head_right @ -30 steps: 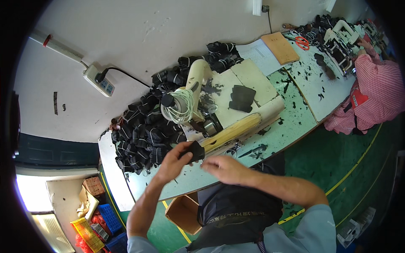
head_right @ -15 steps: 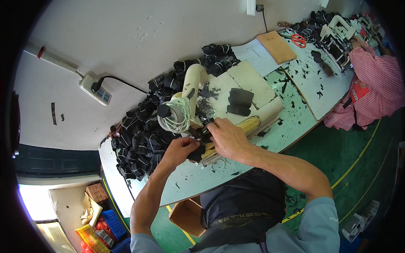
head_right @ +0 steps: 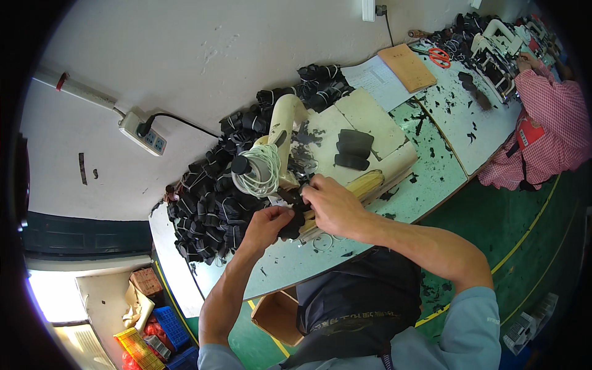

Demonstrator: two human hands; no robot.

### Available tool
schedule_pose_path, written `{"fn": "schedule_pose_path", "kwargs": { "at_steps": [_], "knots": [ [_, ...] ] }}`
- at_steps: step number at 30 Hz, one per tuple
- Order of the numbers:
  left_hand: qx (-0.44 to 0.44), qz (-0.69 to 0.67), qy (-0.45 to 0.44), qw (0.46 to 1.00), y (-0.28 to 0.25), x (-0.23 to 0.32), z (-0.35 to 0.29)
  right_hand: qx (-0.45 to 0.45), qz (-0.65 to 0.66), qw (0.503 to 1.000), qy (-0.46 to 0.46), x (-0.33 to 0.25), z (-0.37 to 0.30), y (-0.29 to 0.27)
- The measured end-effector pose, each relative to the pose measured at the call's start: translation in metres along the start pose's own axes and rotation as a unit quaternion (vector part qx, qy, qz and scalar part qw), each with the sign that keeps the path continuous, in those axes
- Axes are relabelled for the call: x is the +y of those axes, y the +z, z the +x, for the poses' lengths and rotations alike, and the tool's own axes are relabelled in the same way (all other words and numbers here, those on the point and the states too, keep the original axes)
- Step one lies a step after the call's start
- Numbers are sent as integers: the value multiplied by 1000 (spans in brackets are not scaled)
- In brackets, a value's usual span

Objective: The person processes small shoe components using an industrial sewing machine.

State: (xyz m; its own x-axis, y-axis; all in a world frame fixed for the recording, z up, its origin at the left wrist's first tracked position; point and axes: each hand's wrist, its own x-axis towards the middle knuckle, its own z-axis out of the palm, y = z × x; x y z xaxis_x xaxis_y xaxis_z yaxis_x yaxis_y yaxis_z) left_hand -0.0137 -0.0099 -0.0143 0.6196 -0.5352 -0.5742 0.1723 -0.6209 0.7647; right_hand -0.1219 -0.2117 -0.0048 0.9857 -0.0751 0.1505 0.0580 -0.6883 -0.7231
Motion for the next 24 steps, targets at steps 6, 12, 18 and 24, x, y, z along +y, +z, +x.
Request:
{"fn": "schedule_pose_path", "kwargs": {
  "at_steps": [6,12,18,24],
  "knots": [
    [12,-16,7,1000,-9,-3,-12,-2,-1,996,89,1,-2,-8],
    [51,31,28,998,5,-6,6,2,18,1000,-11,-1,-1,2],
    [32,-29,15,999,-9,4,-13,-8,-20,997,81,1,-3,-2],
    [115,37,54,991,3,4,-7,-40,19,997,58,2,-9,-8]
  ]
}}
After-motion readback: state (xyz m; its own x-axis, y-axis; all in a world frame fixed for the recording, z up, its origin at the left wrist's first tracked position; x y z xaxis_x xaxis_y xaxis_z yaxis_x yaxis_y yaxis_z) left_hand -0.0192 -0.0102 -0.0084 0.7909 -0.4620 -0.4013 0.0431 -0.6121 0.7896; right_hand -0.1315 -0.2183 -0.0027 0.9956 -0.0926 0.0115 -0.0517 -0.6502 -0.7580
